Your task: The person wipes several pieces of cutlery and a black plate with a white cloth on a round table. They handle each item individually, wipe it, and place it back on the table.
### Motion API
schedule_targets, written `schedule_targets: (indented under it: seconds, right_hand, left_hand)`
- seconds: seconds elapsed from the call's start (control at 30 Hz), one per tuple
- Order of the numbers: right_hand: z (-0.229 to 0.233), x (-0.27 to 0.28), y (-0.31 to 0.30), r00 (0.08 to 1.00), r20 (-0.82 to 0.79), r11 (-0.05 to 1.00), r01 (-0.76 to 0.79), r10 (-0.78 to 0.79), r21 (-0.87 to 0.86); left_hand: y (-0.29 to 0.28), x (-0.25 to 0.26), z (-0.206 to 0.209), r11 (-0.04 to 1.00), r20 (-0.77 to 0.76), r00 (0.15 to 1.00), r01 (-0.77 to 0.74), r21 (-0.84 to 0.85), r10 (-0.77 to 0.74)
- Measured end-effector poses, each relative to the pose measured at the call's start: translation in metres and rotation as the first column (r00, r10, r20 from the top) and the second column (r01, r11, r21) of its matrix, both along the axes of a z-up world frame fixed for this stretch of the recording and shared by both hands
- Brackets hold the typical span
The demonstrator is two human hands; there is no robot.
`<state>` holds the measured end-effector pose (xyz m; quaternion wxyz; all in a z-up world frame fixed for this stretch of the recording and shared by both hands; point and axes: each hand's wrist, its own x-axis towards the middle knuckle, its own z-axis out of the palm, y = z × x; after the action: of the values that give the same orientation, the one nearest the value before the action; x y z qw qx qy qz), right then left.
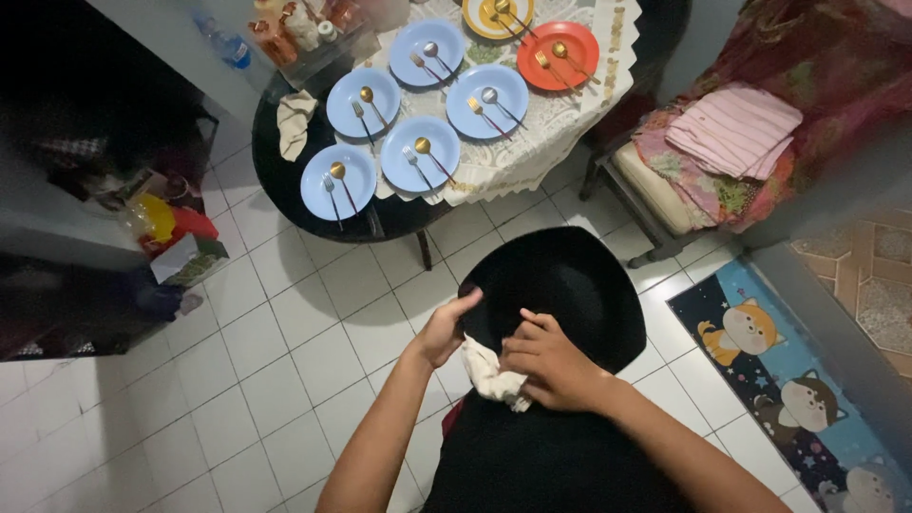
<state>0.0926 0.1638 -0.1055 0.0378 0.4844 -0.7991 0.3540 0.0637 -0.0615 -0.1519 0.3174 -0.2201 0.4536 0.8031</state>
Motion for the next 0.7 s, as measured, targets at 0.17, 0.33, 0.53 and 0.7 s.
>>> schedule_targets:
  seconds: [0.17, 0.33, 0.53, 0.7]
  right_hand:
    - [-0.007, -0.007, 0.018, 0.881, 0.437, 0.979, -0.119, 0.181, -0.166]
    - [-0.015, -0.009, 0.028, 0.799, 0.572, 0.977, -0.086, 0.184, -0.195]
    - [-0.006, -0.009, 0.031, 0.75, 0.617, 0.968, -0.138, 0.24, -0.208]
    - [0.008, -0.003, 0.042, 0.492, 0.757, 0.897, -0.144, 0.431, -0.417]
  left_hand:
    - [0.019, -0.002, 0.103, 0.904, -0.169, 0.948, 0.19, -0.383, -0.27]
    - [0.017, -0.003, 0.093, 0.833, -0.077, 0.951, 0.223, -0.506, -0.301]
    - [0.011, -0.011, 0.048, 0.694, 0.045, 0.941, 0.279, -0.664, -0.335]
    - [0.002, -0.019, 0.068, 0.874, -0.149, 0.986, -0.002, -0.486, -0.08]
